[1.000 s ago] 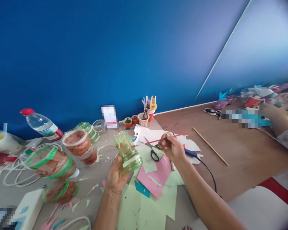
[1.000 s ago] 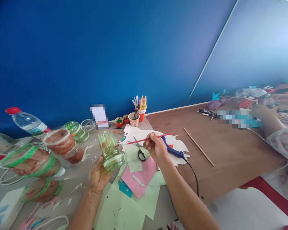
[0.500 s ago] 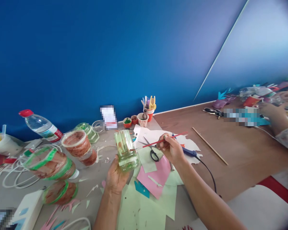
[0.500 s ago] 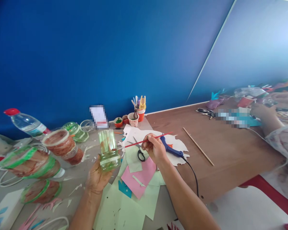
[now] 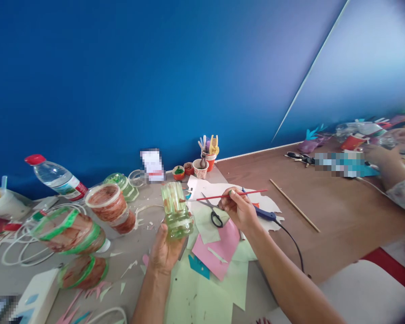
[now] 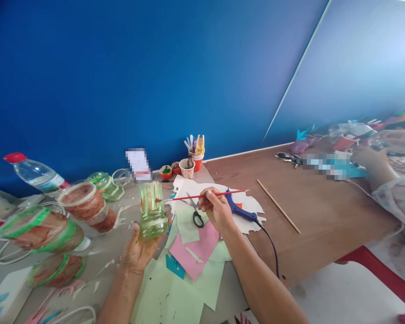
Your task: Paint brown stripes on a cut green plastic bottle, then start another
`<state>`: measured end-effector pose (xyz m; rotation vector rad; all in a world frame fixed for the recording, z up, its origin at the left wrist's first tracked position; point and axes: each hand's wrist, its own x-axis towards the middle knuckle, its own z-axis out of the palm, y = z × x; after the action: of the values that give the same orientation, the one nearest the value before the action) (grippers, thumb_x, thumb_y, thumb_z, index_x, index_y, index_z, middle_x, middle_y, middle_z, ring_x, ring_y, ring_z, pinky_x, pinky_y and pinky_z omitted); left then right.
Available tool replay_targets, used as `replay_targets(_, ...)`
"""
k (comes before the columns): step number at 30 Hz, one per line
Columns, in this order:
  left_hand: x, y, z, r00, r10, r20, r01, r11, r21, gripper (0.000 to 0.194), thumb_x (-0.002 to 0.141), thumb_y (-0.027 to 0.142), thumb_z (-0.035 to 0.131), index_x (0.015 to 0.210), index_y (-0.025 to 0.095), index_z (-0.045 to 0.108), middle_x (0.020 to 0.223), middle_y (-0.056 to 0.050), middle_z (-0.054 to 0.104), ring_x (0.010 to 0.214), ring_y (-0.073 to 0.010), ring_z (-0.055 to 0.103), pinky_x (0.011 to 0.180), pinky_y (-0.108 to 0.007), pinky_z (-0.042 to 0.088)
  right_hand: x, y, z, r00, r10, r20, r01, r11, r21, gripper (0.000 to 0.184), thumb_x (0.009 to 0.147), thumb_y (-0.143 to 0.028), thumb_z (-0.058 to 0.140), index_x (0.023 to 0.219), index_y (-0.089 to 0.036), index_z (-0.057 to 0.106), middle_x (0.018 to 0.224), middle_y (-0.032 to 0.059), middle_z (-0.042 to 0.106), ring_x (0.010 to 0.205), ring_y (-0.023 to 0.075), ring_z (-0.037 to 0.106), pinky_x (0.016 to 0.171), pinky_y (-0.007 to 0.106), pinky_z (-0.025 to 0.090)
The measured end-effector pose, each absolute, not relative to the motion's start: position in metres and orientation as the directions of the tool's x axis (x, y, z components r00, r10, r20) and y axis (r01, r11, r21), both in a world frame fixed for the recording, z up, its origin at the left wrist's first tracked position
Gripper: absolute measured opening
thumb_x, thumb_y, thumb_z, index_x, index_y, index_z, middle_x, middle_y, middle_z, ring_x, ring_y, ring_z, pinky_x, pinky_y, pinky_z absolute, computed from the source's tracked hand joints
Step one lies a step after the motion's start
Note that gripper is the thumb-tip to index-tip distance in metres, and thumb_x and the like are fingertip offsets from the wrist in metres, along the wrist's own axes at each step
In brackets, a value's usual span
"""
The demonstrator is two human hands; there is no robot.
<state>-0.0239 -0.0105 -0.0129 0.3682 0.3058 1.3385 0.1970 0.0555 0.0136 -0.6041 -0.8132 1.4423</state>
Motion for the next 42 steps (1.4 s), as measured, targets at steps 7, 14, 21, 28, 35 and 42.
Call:
replay_targets(7, -0.025, -0.007, -0.012, 0.212, 0.977, -0.032, -0.911, 0.21, 0.355, 0.042, 0.088, 0.036, 0.056, 0.127, 0.02, 0.059, 0.115, -0.01, 0.069, 0.113, -0.0284, 0.061, 0.102, -0.044, 0.044, 0.198, 0.056, 0.013, -0.036, 0.992, 0.117, -0.651, 0.066, -0.756, 0.016, 0.077, -0.032, 0.067, 0.071, -0.018, 0.062, 0.053, -0.0012, 0.061, 0.041, 0.0085, 0.047, 0.051, 0.025, 0.042)
replay_targets(14, -0.026, -0.003, -0.016, 0.184, 0.978, -0.097, -0.922, 0.206, 0.327, 0.039, 0.091, 0.035, 0.049, 0.125, 0.019, 0.061, 0.113, -0.011, 0.07, 0.115, -0.0275, 0.06, 0.103, -0.044, 0.043, 0.197, 0.056, 0.013, -0.05, 0.99, 0.132, -0.638, 0.07, -0.767, 0.017, 0.076, -0.033, 0.069, 0.07, -0.018, 0.063, 0.051, -0.0017, 0.06, 0.039, 0.0085, 0.046, 0.05, 0.025, 0.042)
replay_targets(21, -0.025, -0.005, -0.008, 0.226, 0.971, -0.076, -0.919, 0.239, 0.315, 0.04, 0.093, 0.035, 0.044, 0.123, 0.016, 0.062, 0.115, -0.013, 0.069, 0.118, -0.0296, 0.057, 0.103, -0.044, 0.042, 0.197, 0.057, 0.013, -0.09, 0.987, 0.133, -0.625, 0.048, -0.779, 0.019, 0.077, -0.033, 0.068, 0.068, -0.018, 0.062, 0.048, -0.0021, 0.058, 0.038, 0.0086, 0.044, 0.048, 0.026, 0.042)
replay_targets(28, -0.021, -0.004, -0.004, 0.196, 0.975, -0.105, -0.924, 0.22, 0.314, 0.048, 0.091, 0.047, 0.046, 0.123, 0.016, 0.062, 0.115, -0.015, 0.069, 0.113, -0.0316, 0.06, 0.098, -0.045, 0.046, 0.196, 0.055, 0.013, -0.095, 0.987, 0.131, -0.588, 0.051, -0.807, 0.019, 0.075, -0.035, 0.07, 0.069, -0.018, 0.064, 0.051, -0.0001, 0.061, 0.041, 0.01, 0.049, 0.047, 0.025, 0.041)
replay_targets(35, -0.02, -0.007, -0.008, 0.188, 0.981, -0.049, -0.919, 0.194, 0.343, 0.051, 0.085, 0.04, 0.06, 0.132, 0.022, 0.054, 0.117, -0.011, 0.068, 0.111, -0.0284, 0.062, 0.098, -0.043, 0.047, 0.196, 0.055, 0.014, -0.049, 0.989, 0.138, -0.596, 0.082, -0.798, 0.017, 0.077, -0.034, 0.068, 0.071, -0.018, 0.063, 0.055, 0.0002, 0.063, 0.044, 0.0099, 0.051, 0.049, 0.024, 0.043)
replay_targets(42, -0.02, -0.006, -0.007, 0.175, 0.982, -0.065, -0.918, 0.187, 0.349, 0.043, 0.085, 0.043, 0.059, 0.123, 0.023, 0.062, 0.115, -0.009, 0.07, 0.112, -0.0297, 0.061, 0.102, -0.046, 0.043, 0.197, 0.055, 0.014, -0.03, 0.989, 0.145, -0.642, 0.092, -0.761, 0.016, 0.077, -0.034, 0.068, 0.074, -0.019, 0.063, 0.057, -0.0009, 0.063, 0.045, 0.0094, 0.051, 0.053, 0.025, 0.045)
